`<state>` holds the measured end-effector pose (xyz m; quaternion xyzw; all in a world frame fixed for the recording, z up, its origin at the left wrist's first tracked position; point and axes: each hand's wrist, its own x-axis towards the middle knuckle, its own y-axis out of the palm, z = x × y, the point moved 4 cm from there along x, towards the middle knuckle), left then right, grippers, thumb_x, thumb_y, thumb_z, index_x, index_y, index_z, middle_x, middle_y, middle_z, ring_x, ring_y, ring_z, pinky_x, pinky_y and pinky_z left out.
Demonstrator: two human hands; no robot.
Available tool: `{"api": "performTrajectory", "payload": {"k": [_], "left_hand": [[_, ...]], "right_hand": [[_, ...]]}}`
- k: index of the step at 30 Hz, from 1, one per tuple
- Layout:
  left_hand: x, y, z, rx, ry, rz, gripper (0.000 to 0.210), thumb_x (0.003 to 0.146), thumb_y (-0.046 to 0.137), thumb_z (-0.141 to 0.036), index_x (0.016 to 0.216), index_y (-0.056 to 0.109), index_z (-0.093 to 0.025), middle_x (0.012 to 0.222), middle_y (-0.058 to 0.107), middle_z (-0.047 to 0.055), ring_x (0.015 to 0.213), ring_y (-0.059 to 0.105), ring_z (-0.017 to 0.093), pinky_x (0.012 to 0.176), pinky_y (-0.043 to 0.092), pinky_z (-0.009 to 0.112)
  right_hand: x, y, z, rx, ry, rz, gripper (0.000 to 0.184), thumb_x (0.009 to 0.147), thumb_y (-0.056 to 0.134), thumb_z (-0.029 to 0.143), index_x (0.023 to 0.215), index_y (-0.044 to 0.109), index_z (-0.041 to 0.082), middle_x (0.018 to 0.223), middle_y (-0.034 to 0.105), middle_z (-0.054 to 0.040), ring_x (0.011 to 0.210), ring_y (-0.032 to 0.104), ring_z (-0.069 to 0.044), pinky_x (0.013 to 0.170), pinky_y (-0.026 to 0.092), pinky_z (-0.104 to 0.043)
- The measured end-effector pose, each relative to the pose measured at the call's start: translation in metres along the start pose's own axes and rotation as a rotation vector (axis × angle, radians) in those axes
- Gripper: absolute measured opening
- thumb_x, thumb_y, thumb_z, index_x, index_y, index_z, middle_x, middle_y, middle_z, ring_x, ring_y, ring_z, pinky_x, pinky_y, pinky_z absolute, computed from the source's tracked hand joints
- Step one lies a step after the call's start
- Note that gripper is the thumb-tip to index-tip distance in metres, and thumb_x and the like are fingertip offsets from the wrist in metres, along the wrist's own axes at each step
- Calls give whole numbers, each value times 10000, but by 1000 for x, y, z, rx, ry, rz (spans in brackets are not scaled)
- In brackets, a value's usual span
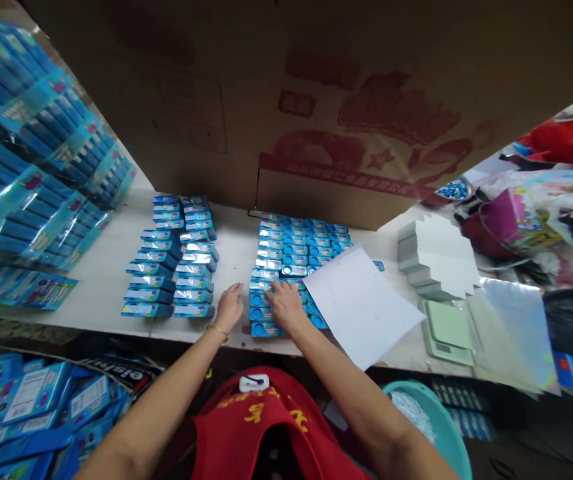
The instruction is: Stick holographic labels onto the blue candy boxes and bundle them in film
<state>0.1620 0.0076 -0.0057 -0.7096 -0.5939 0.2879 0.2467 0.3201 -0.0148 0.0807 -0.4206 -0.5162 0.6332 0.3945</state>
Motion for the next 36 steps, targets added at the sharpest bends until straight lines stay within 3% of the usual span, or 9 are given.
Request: {"api": "performTrajectory", "payload": {"k": [4, 7, 10, 12, 17, 21, 26, 30, 36], "left_hand": [[-1, -19, -45, -113, 43, -211, 350, 814, 381, -227, 1074, 593, -127, 1092, 592, 112, 1034, 523, 209, 937, 381, 354], [9, -8, -98, -290, 80, -152, 356, 830, 408, -337, 1081, 592, -165, 1099, 605, 77, 1036, 532, 188, 931, 381, 317], [30, 19, -143, -435, 23, -13, 404, 812, 421, -434, 1049, 615, -171, 1101, 618, 66, 1067, 525, 208, 944, 363, 328], [47, 38, -165, -471, -25, 102, 433, 780, 446, -489, 991, 645, -167, 1060, 640, 68, 1055, 532, 228, 931, 368, 339], [63, 91, -205, -618, -199, 717, 450, 649, 618, -458, 943, 652, -119, 821, 686, 76, 690, 620, 190, 637, 466, 284], [57, 111, -226, -718, -139, 776, 432, 615, 652, -296, 1012, 622, -127, 814, 680, 40, 651, 611, 151, 586, 457, 235], [46, 122, -242, -761, -7, 737, 431, 643, 622, -247, 1064, 614, -155, 879, 675, 29, 787, 608, 173, 683, 466, 254], [40, 124, -245, -812, -73, 713, 475, 639, 637, -273, 1100, 598, -166, 845, 679, 29, 764, 613, 181, 681, 470, 275], [35, 132, -237, -824, -161, 686, 505, 638, 607, -226, 1136, 573, -150, 838, 680, 33, 727, 619, 181, 663, 475, 284]], "right_hand": [[-16, -64, -61, -41, 63, -379, 408, 833, 388, 145, 1220, 485, 230, 1208, 484, -95, 1053, 410, -234, 834, 300, -344], [-17, -85, -125, -183, 118, -437, 409, 824, 418, 135, 1223, 476, 201, 1238, 481, -111, 1131, 353, -264, 865, 278, -379], [-21, -71, -172, -254, 8, -293, 247, 822, 437, 115, 984, 612, 176, 988, 612, -107, 924, 470, -226, 747, 329, -345], [-39, -58, -187, -259, -66, -327, 212, 839, 428, 118, 891, 628, 166, 870, 628, -87, 805, 486, -197, 684, 340, -321], [-103, -36, -187, -141, -259, -557, 242, 858, 402, 116, 1021, 578, 152, 969, 605, -93, 876, 485, -188, 725, 383, -319], [-117, -32, -194, 43, -301, -369, 316, 832, 381, 92, 1090, 546, 172, 1001, 571, -88, 889, 488, -183, 746, 409, -322], [-91, -59, -230, 52, -31, -380, 374, 850, 390, 170, 1212, 477, 193, 1120, 518, -105, 962, 455, -221, 811, 379, -365], [-74, -51, -243, -43, -146, -270, 343, 869, 381, 179, 1190, 503, 183, 1134, 539, -101, 977, 453, -216, 810, 378, -344], [-91, -37, -252, 14, -235, -351, 254, 882, 377, 172, 1019, 591, 160, 1127, 565, -97, 922, 501, -181, 807, 394, -325]]}}
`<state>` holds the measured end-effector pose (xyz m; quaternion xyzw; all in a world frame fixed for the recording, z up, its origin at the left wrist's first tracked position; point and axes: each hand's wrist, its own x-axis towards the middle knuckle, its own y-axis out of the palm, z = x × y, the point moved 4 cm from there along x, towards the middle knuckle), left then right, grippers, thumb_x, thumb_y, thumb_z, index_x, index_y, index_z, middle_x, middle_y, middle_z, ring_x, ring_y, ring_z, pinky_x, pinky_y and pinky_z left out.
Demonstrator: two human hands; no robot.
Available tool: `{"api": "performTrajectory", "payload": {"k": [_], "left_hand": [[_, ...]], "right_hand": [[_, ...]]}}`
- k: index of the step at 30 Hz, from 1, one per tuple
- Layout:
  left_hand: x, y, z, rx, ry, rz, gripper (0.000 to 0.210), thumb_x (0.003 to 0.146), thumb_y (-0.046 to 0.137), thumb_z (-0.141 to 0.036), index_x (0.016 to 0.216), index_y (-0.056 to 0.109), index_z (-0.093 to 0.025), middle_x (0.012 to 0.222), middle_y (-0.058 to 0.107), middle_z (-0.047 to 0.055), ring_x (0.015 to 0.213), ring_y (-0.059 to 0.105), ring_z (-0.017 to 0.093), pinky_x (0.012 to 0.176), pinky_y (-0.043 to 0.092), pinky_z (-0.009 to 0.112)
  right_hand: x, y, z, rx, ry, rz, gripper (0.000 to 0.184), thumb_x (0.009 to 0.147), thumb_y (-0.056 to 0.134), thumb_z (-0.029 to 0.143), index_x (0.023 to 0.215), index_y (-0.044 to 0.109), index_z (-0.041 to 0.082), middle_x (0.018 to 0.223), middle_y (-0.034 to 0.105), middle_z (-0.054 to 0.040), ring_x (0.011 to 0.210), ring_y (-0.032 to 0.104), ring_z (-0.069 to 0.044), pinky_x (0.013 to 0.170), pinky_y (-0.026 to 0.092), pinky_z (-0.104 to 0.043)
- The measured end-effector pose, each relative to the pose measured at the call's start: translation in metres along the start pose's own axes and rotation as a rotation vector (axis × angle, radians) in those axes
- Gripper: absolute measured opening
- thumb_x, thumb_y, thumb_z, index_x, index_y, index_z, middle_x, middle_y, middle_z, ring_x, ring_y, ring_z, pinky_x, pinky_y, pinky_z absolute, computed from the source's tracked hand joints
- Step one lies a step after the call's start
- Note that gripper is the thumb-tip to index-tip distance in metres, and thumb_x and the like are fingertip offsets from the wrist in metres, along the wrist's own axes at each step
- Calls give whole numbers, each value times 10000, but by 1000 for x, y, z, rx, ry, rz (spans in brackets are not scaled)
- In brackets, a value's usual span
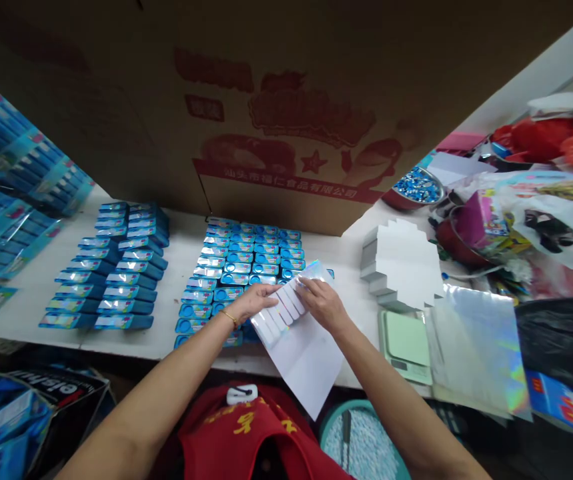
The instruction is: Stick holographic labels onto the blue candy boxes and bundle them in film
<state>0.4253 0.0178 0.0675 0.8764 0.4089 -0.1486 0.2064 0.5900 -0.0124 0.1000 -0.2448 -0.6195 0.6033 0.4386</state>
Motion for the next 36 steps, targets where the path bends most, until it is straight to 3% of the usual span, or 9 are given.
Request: {"api": "performTrajectory", "payload": {"k": [6, 9, 12, 15, 19, 22, 27, 31, 36], "left_hand": [[19, -26, 12, 476, 133, -322, 395, 594, 567, -117, 973, 664, -170, 898, 682, 36, 852, 602, 221, 793, 455, 339], [1, -36, 2, 556, 236, -503, 355, 668, 578, -213, 1011, 644, -150, 991, 652, 86, 954, 569, 236, 884, 407, 363], [-37, -39, -5, 275, 284, -458, 389, 806, 444, -380, 1072, 601, -144, 1048, 627, 103, 990, 557, 210, 874, 416, 337], [-81, -42, -1, 19, 218, -334, 444, 769, 509, -431, 1112, 565, -154, 1004, 639, 90, 919, 582, 194, 809, 445, 309], [-130, -76, 22, -45, 119, -505, 447, 626, 680, -341, 1021, 608, -146, 793, 631, 34, 742, 585, 149, 698, 452, 264], [-157, -114, 43, -68, 81, -626, 432, 605, 686, -320, 992, 616, -141, 707, 594, 8, 651, 555, 118, 625, 443, 243], [-181, -166, 61, -96, 74, -797, 413, 561, 691, -265, 943, 612, -132, 660, 567, -14, 625, 532, 100, 615, 430, 228], [-177, -184, 66, -163, 90, -791, 421, 562, 658, -237, 964, 595, -128, 629, 535, -40, 620, 516, 80, 642, 404, 219], [-167, -199, 78, -183, 50, -778, 430, 529, 646, -220, 943, 589, -118, 591, 496, -58, 586, 490, 74, 637, 386, 225]], "right_hand": [[-1, -71, 32, 308, 287, -70, 166, 846, 429, 203, 815, 588, 165, 902, 595, -71, 823, 533, -155, 747, 417, -274], [6, -87, 55, 583, 483, -98, 147, 816, 458, 213, 751, 584, 173, 766, 586, -28, 666, 527, -117, 641, 417, -236], [13, -65, 73, 938, 748, -78, 159, 775, 500, 273, 695, 592, 171, 614, 560, 7, 528, 493, -96, 502, 385, -210], [18, -28, 96, 1248, 975, -48, 210, 730, 542, 358, 686, 590, 158, 478, 502, 35, 429, 443, -88, 400, 317, -193], [30, 18, 140, 1422, 1094, 10, 278, 667, 592, 430, 681, 590, 152, 442, 496, 42, 371, 386, -74, 362, 273, -190], [46, 52, 174, 1379, 1117, 9, 276, 640, 608, 428, 657, 601, 153, 443, 488, 46, 382, 390, -78, 387, 300, -200], [84, 100, 209, 1205, 983, -5, 256, 658, 574, 411, 645, 634, 162, 529, 559, 27, 474, 461, -101, 480, 360, -214], [98, 118, 215, 1097, 948, 3, 276, 680, 555, 411, 662, 651, 154, 571, 592, 13, 526, 495, -114, 521, 363, -216], [99, 124, 214, 918, 956, 84, 294, 708, 526, 411, 675, 671, 157, 591, 621, -2, 552, 525, -130, 536, 359, -223]]}}
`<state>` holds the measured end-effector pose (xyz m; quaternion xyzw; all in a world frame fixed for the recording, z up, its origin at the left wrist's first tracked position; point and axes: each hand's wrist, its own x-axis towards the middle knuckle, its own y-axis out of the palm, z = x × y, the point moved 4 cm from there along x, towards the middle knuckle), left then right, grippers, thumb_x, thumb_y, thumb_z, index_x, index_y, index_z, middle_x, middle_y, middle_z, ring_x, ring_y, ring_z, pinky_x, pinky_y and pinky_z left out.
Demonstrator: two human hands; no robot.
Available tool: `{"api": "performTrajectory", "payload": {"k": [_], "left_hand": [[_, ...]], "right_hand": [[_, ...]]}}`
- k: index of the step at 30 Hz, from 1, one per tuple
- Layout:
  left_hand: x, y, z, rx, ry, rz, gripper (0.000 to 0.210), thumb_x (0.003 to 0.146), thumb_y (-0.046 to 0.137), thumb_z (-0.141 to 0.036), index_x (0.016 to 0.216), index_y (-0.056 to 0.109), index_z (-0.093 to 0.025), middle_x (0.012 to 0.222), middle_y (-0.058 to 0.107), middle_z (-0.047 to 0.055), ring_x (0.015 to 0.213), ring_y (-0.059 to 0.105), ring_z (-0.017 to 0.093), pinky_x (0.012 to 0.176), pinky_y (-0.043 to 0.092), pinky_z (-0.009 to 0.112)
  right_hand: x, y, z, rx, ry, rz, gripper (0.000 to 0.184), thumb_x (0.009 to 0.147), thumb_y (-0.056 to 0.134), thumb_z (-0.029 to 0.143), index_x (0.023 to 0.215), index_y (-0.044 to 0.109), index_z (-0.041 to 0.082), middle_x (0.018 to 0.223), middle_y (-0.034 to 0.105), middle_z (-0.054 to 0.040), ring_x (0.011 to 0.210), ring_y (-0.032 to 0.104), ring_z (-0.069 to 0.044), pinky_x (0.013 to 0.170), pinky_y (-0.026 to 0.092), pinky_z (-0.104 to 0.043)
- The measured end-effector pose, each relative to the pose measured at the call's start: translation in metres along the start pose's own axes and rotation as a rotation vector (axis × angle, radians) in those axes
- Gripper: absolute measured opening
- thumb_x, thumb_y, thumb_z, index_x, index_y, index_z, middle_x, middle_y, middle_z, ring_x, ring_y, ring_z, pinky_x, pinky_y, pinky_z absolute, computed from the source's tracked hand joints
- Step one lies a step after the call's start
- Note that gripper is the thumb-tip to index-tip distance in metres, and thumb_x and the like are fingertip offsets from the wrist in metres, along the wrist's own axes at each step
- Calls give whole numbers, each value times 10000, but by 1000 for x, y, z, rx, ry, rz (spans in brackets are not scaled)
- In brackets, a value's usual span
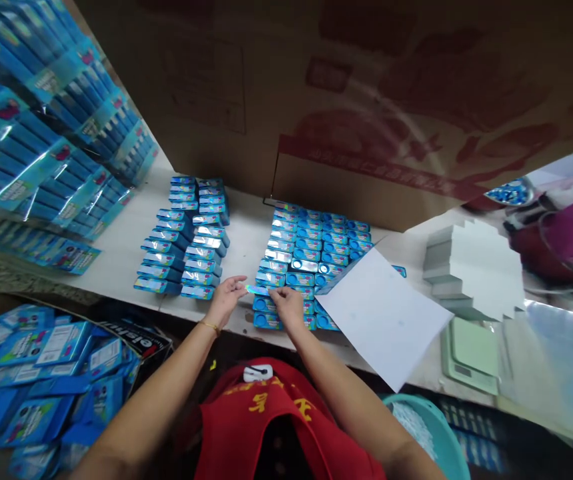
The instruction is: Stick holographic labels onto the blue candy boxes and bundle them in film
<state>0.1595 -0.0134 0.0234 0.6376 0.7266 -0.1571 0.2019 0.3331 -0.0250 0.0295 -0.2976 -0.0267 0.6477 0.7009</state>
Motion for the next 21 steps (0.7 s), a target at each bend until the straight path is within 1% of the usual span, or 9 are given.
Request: {"api": "performTrajectory", "payload": {"k": [4, 9, 11, 13, 15, 17, 19, 21], "left_hand": [[12, 0, 9, 46, 16, 38, 442, 532, 637, -237, 955, 581, -122, 609, 503, -55, 588, 492, 80, 635, 391, 230], [17, 8, 25, 88, 43, 107, 452, 605, 612, -291, 1016, 543, -116, 633, 539, -39, 622, 533, 100, 641, 413, 235], [19, 10, 30, 132, 67, 126, 445, 636, 591, -301, 1035, 534, -110, 618, 537, -39, 606, 532, 104, 617, 419, 234], [20, 9, 32, 227, 103, 114, 439, 655, 577, -299, 1049, 536, -112, 622, 545, -32, 603, 536, 114, 607, 427, 239], [21, 6, 30, 388, 164, 88, 405, 686, 543, -284, 1061, 553, -132, 684, 575, -6, 633, 546, 127, 629, 439, 253], [19, 6, 27, 574, 277, 97, 353, 725, 478, -231, 1055, 586, -166, 792, 601, 27, 720, 556, 145, 700, 444, 274], [13, 8, 25, 739, 402, 174, 360, 731, 420, -155, 1027, 620, -196, 860, 601, 46, 817, 547, 166, 784, 431, 299], [6, 11, 24, 855, 475, 246, 380, 717, 397, -108, 994, 643, -193, 862, 592, 61, 862, 537, 185, 821, 422, 319]], "right_hand": [[2, 2, 2, -163, -28, -19, 266, 747, 499, 371, 709, 675, 175, 639, 650, -16, 590, 557, -141, 565, 368, -226], [1, 4, 11, -468, -59, -18, 237, 800, 471, 344, 747, 651, 200, 689, 663, -34, 639, 588, -158, 582, 364, -235], [-2, 1, 14, -613, -67, -14, 237, 820, 451, 352, 833, 631, 198, 733, 666, -49, 671, 600, -177, 584, 368, -246], [-6, -2, 15, -760, -103, -10, 271, 849, 407, 349, 968, 590, 189, 796, 661, -71, 683, 604, -191, 577, 374, -260], [-12, -3, 16, -888, -211, 44, 310, 875, 355, 301, 1122, 515, 202, 875, 646, -87, 699, 603, -191, 581, 383, -271], [-17, 1, 15, -987, -345, 150, 374, 874, 335, 212, 1235, 425, 241, 910, 629, -89, 718, 598, -188, 594, 392, -280], [-21, 6, 13, -1059, -417, 246, 462, 845, 344, 131, 1292, 362, 247, 880, 622, -93, 709, 592, -190, 594, 395, -290], [-24, 5, 13, -1094, -409, 304, 481, 817, 363, 91, 1280, 388, 218, 809, 620, -90, 657, 582, -183, 572, 391, -288]]}}
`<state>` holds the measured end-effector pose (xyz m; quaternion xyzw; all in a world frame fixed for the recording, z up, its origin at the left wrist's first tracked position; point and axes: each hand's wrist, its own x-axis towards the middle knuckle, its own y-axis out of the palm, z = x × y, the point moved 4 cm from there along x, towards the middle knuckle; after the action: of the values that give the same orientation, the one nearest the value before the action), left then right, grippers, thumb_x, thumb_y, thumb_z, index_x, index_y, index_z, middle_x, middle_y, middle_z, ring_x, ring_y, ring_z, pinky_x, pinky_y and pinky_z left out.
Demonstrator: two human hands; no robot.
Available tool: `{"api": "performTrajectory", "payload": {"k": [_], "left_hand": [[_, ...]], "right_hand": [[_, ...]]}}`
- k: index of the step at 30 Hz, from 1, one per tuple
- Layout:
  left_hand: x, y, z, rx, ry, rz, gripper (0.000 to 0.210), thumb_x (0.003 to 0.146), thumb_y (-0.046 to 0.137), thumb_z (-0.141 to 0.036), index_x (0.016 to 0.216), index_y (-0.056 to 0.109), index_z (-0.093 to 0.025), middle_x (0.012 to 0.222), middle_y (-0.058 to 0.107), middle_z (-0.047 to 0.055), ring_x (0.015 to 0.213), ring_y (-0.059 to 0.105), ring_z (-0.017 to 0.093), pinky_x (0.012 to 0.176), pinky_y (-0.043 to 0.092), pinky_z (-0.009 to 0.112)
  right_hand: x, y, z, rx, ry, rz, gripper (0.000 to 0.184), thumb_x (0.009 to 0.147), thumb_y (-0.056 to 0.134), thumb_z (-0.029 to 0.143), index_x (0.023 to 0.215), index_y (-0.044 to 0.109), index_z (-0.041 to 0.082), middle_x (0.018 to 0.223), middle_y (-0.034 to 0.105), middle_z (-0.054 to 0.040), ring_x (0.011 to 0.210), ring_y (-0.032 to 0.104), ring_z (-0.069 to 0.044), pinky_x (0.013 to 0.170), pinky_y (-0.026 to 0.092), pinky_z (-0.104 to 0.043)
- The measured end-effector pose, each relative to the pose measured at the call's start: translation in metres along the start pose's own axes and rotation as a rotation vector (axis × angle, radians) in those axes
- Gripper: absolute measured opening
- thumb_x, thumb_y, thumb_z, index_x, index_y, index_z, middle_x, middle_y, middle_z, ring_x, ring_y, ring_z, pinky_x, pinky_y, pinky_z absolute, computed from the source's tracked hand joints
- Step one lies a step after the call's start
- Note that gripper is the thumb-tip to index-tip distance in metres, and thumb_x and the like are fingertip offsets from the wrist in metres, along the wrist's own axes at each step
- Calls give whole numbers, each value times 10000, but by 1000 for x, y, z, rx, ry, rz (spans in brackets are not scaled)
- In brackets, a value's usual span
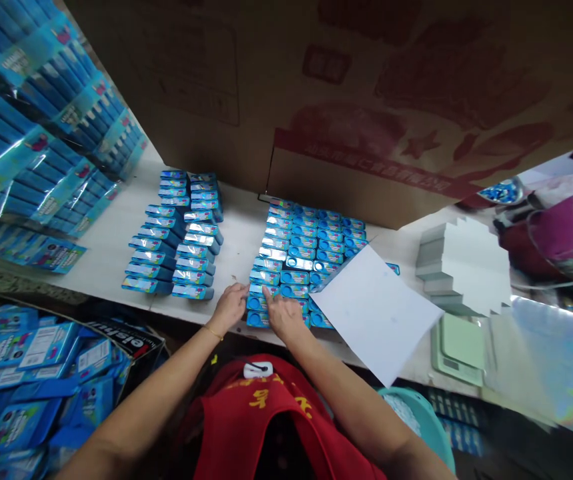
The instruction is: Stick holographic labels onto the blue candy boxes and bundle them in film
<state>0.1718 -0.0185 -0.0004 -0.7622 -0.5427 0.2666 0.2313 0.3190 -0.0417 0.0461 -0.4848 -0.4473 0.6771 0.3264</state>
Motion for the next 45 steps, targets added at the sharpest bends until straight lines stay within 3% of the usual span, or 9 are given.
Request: {"api": "performTrajectory", "payload": {"k": [3, 7, 12, 16, 19, 24, 29, 36, 45], "left_hand": [[-3, -8, -14, 72, -24, -104, 361, 762, 379, -139, 1021, 630, -157, 896, 577, 85, 872, 540, 195, 814, 431, 324], [19, -14, -70, -19, 31, -268, 324, 837, 379, -268, 1057, 602, -187, 977, 599, 64, 938, 543, 178, 867, 408, 301], [91, 32, -159, -206, 99, -10, 372, 827, 405, -405, 1023, 620, -174, 1067, 622, 63, 1035, 528, 200, 929, 362, 308], [135, 86, -194, -508, -154, 376, 435, 735, 493, -514, 874, 649, -132, 845, 663, 73, 807, 596, 209, 751, 446, 318], [140, 117, -205, -772, -302, 615, 386, 638, 619, -441, 852, 632, -120, 714, 643, 42, 627, 579, 161, 617, 455, 287], [144, 125, -208, -618, -169, 376, 208, 597, 620, -283, 719, 615, -114, 599, 567, -15, 554, 503, 116, 529, 386, 227], [144, 118, -222, -321, 48, 300, 163, 622, 583, -291, 587, 557, -133, 530, 462, -49, 539, 405, 93, 504, 311, 206], [136, 124, -219, -414, 65, 375, 182, 622, 584, -299, 564, 548, -130, 518, 421, -56, 522, 378, 82, 492, 293, 201], [132, 132, -230, -415, 52, 367, 200, 611, 607, -313, 557, 564, -125, 506, 411, -57, 534, 376, 81, 489, 294, 194]], "right_hand": [[-11, -22, -13, 45, -91, -63, 377, 825, 399, 145, 1179, 508, 219, 793, 614, -71, 647, 564, -165, 575, 387, -273], [-36, -81, -81, -10, -83, -524, 396, 848, 394, 158, 1230, 475, 222, 1043, 576, -99, 891, 516, -195, 743, 377, -308], [-37, -99, -173, -238, -55, -630, 298, 826, 432, 81, 1061, 582, 187, 1161, 542, -102, 1051, 424, -241, 777, 333, -349], [-49, -77, -199, -227, -161, -722, 223, 858, 409, 125, 942, 613, 157, 971, 611, -95, 891, 473, -201, 705, 349, -323], [-70, -63, -204, -158, -248, -721, 258, 862, 383, 119, 1022, 584, 142, 982, 598, -101, 882, 468, -194, 720, 374, -320], [-74, -71, -228, -3, -190, -558, 350, 825, 370, 79, 1128, 528, 157, 1082, 542, -107, 922, 451, -198, 745, 390, -319], [-41, -95, -243, -161, -204, -533, 376, 848, 396, 148, 1215, 462, 197, 1152, 508, -101, 909, 436, -220, 718, 362, -341], [-44, -82, -248, -291, -466, -553, 310, 874, 344, 124, 1134, 513, 133, 1104, 558, -106, 847, 457, -198, 691, 376, -332], [-55, -71, -248, -193, -383, -590, 332, 875, 365, 155, 1178, 498, 127, 1098, 561, -126, 858, 491, -208, 707, 426, -340]]}}
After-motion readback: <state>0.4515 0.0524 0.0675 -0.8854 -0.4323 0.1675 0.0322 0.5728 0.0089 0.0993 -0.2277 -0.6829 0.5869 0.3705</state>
